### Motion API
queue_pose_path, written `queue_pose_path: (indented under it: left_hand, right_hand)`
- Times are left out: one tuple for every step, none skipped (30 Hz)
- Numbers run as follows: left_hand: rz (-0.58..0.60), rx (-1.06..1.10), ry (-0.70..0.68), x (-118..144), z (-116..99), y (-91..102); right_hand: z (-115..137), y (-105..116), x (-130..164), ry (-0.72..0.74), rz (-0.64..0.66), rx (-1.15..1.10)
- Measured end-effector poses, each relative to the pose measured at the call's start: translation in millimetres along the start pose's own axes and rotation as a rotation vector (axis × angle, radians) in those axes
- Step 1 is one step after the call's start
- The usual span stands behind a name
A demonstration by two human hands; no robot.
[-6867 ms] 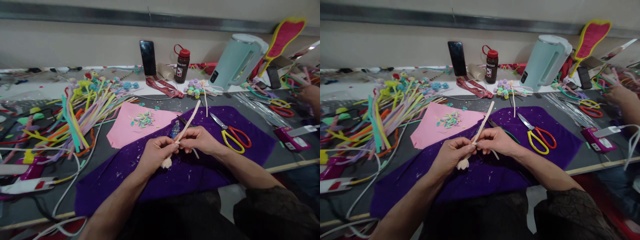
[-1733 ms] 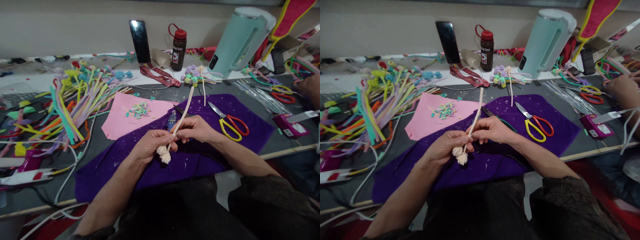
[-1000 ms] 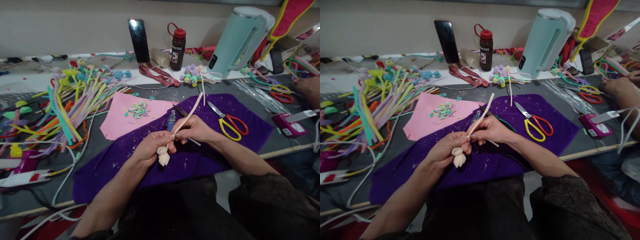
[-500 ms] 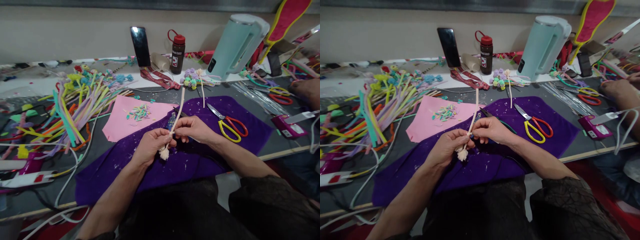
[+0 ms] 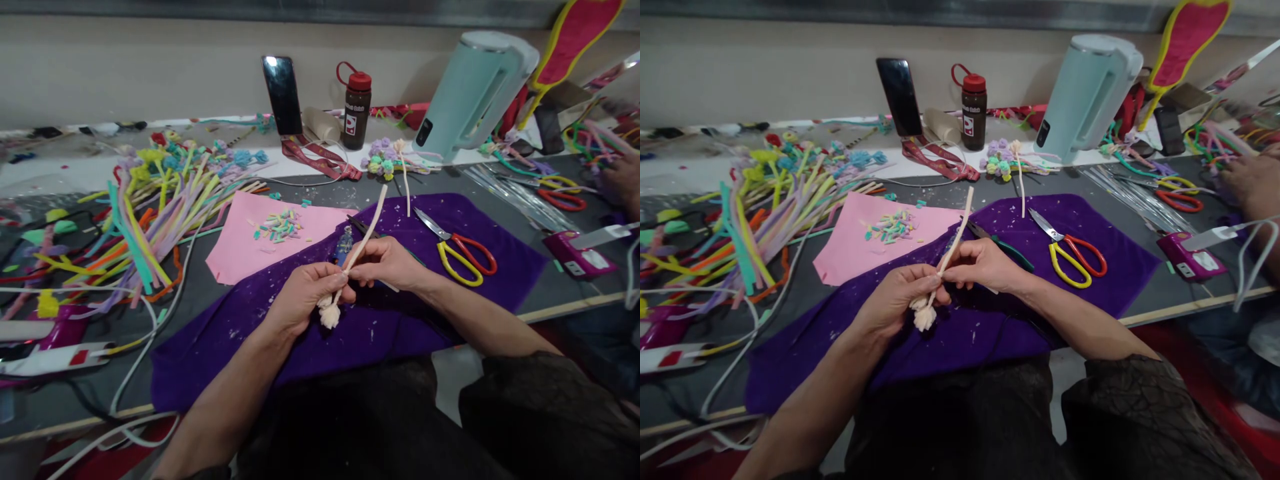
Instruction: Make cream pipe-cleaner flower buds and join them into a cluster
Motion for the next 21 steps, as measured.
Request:
queue_pose_path:
  left_hand:
    - [0.005,0.002,0.007,0,0,-0.2]
    - [0.004,0.005,0.005,0,0,-0.4]
    - [-0.006,0.009,-0.012,0,0,-0.6]
    - [-0.026,0.015,-0.043,-1,-1,-0.6]
    - [-0.056,0.02,-0.084,-1,-2,-0.5]
    - [-0.091,0.021,-0.128,-1,-4,-0.2]
    - [-0.127,0.016,-0.169,-1,-5,0.3]
    - [-0.161,0.005,-0.202,-1,-7,0.8]
    - [-0.187,-0.014,-0.224,-1,-8,1.3]
    - [-0.2,-0.038,-0.231,-1,-9,1.8]
    - [-0.199,-0.063,-0.23,-1,-10,2.2]
    - [-0.185,-0.085,-0.22,-1,-10,2.4]
    - [-0.162,-0.099,-0.202,-1,-10,2.6]
    - [-0.134,-0.101,-0.179,-1,-10,2.6]
    - [-0.105,-0.093,-0.157,0,-10,2.7]
    - [-0.077,-0.081,-0.135,0,-10,2.7]
    - [-0.05,-0.072,-0.114,0,-9,2.7]
    - [-0.023,-0.072,-0.092,1,-9,2.6]
    - [0.001,-0.08,-0.074,2,-9,2.5]
    - [0.021,-0.096,-0.059,2,-9,2.3]
    - [0.034,-0.112,-0.049,3,-9,2.2]
  right_hand:
    - [1,0,0,0.001,-0.012,0.009]
    - [2,1,1,-0.001,-0.025,0.016]
    - [3,1,1,-0.007,-0.034,0.021]
    - [3,2,1,-0.015,-0.041,0.023]
    - [4,4,1,-0.024,-0.05,0.019]
    - [5,5,0,-0.032,-0.062,0.012]
    - [5,6,0,-0.041,-0.075,0.004]
    - [5,7,0,-0.05,-0.087,-0.007]
    - [4,7,-1,-0.059,-0.093,-0.02]
    - [4,8,-1,-0.071,-0.089,-0.035]
    - [3,7,-2,-0.087,-0.073,-0.052]
    - [2,7,-2,-0.109,-0.049,-0.069]
    - [1,6,-2,-0.131,-0.023,-0.086]
    - [-1,6,-3,-0.153,0.005,-0.101]
    - [-2,5,-3,-0.172,0.029,-0.114]
    - [-3,5,-4,-0.182,0.047,-0.127]
    - [-4,6,-4,-0.184,0.059,-0.138]
    - [-4,6,-4,-0.179,0.065,-0.147]
    - [-4,7,-5,-0.171,0.065,-0.151]
    - [-4,8,-5,-0.162,0.062,-0.15]
    - [-4,8,-5,-0.153,0.059,-0.143]
Point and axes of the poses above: each hand's wrist, its own x-axis away from the middle knuckle, its own y-axis out of the back of the hand, z = x × y, the point moved 2 cm from there along -x, towards the middle knuckle, and after that the axes turned 9 degrees about -y, right-handed, at the moved point
